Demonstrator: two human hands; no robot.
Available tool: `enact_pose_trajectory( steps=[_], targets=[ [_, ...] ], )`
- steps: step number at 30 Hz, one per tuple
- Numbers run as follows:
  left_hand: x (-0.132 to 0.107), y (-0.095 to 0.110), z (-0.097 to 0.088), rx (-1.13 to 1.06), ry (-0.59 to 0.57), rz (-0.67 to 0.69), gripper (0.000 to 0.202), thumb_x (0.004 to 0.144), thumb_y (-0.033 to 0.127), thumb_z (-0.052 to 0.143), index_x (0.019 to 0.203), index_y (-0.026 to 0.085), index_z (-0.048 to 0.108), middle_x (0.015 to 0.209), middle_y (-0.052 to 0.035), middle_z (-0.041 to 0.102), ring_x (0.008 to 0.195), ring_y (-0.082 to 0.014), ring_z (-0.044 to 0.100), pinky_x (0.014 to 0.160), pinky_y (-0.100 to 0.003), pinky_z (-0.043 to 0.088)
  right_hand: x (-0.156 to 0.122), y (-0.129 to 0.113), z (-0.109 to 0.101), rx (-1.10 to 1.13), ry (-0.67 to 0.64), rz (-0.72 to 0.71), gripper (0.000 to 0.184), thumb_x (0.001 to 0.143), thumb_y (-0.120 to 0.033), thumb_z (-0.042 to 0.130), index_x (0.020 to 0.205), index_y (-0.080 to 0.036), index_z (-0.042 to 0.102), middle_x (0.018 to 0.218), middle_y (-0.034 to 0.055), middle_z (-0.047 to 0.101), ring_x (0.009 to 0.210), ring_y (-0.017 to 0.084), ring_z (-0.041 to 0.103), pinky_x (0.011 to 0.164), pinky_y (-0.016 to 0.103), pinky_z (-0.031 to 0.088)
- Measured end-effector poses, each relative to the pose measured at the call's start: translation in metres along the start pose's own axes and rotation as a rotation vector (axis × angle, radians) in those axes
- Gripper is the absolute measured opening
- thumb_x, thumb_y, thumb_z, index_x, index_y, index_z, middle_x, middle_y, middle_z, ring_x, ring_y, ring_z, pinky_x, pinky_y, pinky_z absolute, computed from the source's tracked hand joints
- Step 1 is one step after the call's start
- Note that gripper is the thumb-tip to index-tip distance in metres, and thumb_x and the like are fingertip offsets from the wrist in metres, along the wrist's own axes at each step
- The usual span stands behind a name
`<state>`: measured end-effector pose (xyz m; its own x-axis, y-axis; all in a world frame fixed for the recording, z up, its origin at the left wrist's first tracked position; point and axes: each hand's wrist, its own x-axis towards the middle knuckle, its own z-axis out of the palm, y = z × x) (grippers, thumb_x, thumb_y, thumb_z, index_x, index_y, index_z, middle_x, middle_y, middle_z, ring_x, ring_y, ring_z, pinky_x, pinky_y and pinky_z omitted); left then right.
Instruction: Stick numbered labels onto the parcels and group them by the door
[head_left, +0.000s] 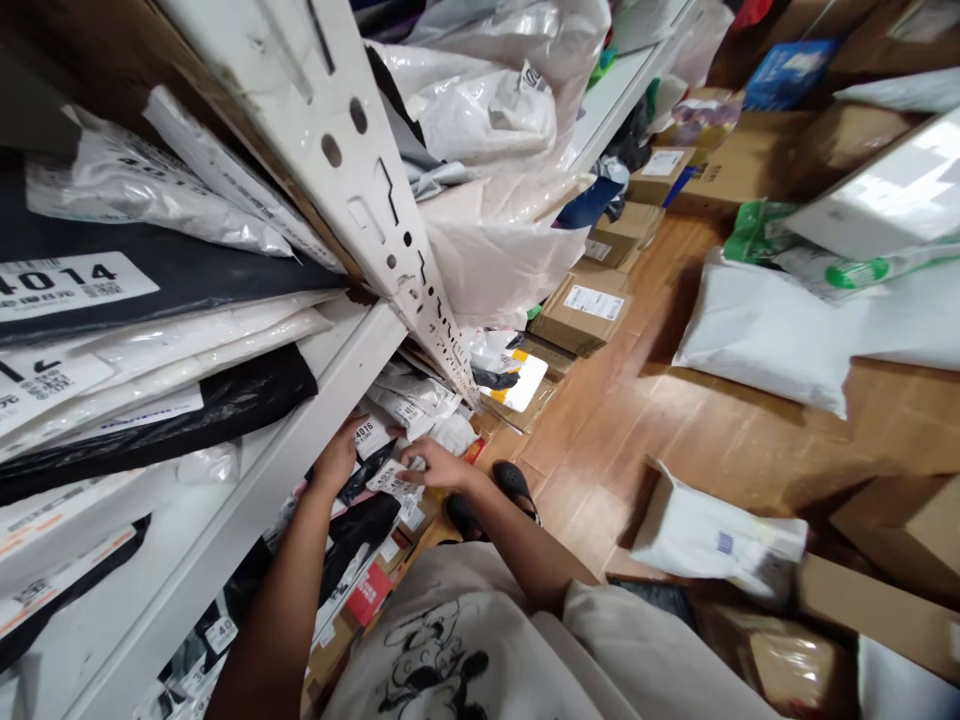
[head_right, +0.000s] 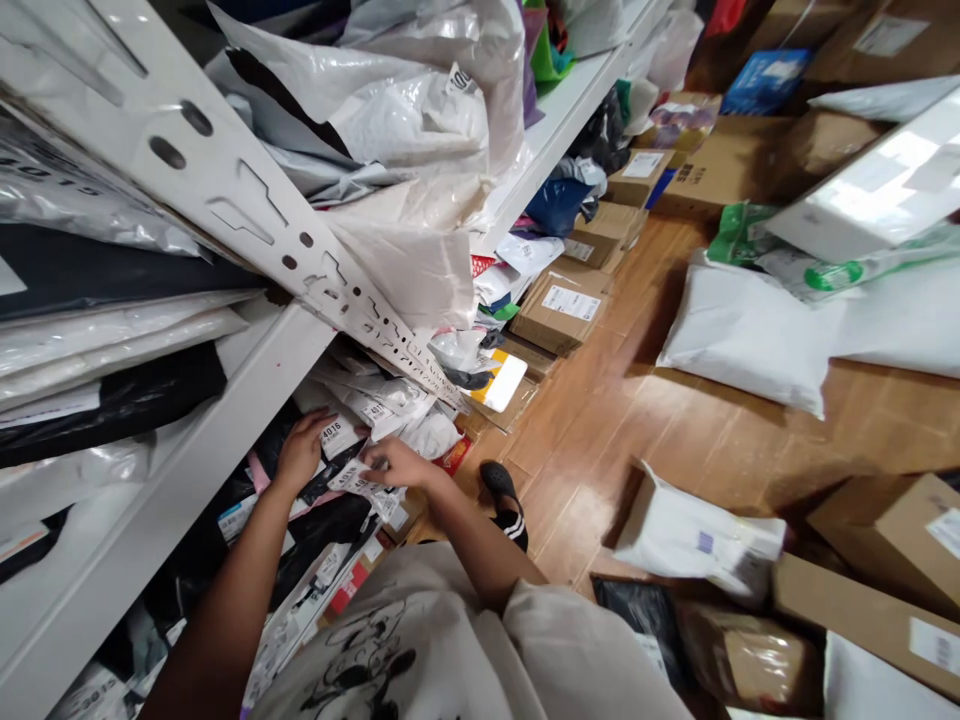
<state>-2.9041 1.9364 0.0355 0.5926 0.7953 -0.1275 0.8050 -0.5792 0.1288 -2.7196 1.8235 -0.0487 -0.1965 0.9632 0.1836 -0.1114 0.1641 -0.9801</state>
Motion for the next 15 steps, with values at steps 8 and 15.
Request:
enact_pose_trajectory(
  steps=[8,15],
  targets=[
    [0.004,-0.016,0.003,-0.130,-0.040,-0.008,0.053,0.082,0.007,0.035,0.122,0.020,0.066,0.135,-0.0035,0.060,0.129,-0.0166,0.051,0.114,-0.033,0.039,-0.032,0.007,-0.011,0.038,0.503,0.008,0.028,0.079,-0.045,0.068,0.069,-0.020,0.059,0.102,0.0085,0.054,0.099,0.022,0.054,0.094,0.037,0.042],
    [-0.012,-0.015,-0.017,-0.039,-0.265,0.105,0.073,0.072,0.000,0.035,0.140,0.022,0.051,0.147,-0.0016,0.050,0.139,-0.0188,0.041,0.119,-0.042,0.029,-0.012,0.005,-0.004,-0.018,0.284,-0.015,0.033,0.075,-0.047,0.072,0.067,-0.017,0.060,0.134,0.0126,0.042,0.111,0.025,0.051,0.104,0.043,0.038]
  ],
)
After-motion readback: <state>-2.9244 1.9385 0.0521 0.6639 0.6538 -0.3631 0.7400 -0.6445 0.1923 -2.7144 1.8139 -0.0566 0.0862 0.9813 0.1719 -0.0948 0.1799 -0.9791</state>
